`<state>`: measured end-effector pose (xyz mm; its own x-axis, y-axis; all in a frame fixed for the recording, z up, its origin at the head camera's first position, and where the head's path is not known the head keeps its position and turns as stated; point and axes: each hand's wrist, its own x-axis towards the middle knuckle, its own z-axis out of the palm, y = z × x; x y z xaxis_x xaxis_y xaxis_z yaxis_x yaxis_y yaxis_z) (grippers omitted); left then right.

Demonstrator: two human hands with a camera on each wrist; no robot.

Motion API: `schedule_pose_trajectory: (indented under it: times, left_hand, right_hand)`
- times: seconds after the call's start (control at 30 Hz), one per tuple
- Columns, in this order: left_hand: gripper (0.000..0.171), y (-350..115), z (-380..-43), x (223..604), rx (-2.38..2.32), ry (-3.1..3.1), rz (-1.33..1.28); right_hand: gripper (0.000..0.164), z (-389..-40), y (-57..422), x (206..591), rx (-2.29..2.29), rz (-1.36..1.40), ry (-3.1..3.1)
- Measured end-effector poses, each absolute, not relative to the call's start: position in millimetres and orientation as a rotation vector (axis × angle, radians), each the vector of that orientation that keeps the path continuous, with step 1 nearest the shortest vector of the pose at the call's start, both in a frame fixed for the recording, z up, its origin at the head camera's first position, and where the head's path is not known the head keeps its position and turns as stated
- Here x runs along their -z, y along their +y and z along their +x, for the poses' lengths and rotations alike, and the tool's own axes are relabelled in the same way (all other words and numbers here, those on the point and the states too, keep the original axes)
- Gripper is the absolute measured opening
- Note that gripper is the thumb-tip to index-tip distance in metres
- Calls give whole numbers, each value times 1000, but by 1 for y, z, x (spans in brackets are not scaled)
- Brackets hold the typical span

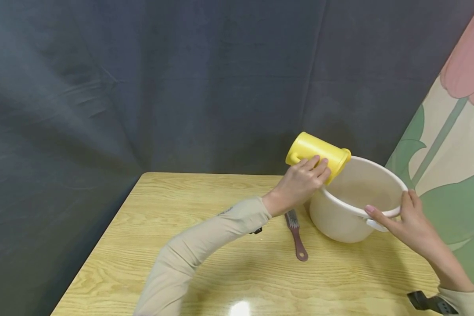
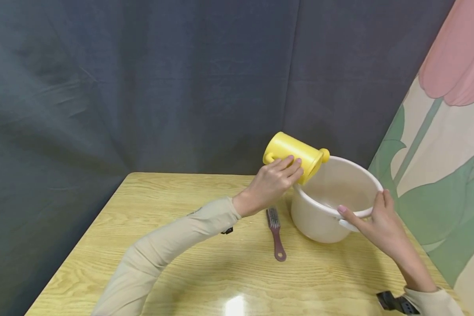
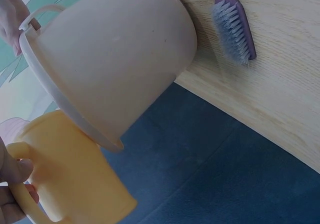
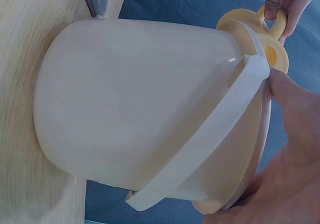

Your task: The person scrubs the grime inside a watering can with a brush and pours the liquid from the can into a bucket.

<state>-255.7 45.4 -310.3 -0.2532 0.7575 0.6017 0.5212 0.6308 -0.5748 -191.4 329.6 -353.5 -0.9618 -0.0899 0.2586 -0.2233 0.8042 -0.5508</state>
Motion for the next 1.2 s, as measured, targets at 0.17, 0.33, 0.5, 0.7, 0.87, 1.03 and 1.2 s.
schedule_pose_trajectory:
  times: [0.17,0.33,0.5,0.7,0.87,1.03,1.2]
  left_hand:
    - [31,45,-256,311,-327,-1922,-1018]
    - [32,44,-256,311,-332,-1923,-1020]
    - [33,44,-256,310,-335,-1920,-1025]
    - [35,42,-255,310,-343,-1909,-1031]
    - [36,43,-254,309,-400,-1906,-1026]
    - [36,44,-253,309,-413,-1905,-1026]
    - [38,44,-253,311,-397,-1896,-1032]
  right_hand:
    - [92,-192,329,355,-891,239,-2765]
    - [94,-193,328,355,-886,233,-2772]
    - [94,-194,328,355,-884,235,-2768]
    - [93,-193,326,355,-882,239,-2761]
    - [95,-193,326,355,-889,240,-2765]
    - [93,-193,326,355,-889,242,-2755]
    - [93,-192,326,355,-898,238,-2759]
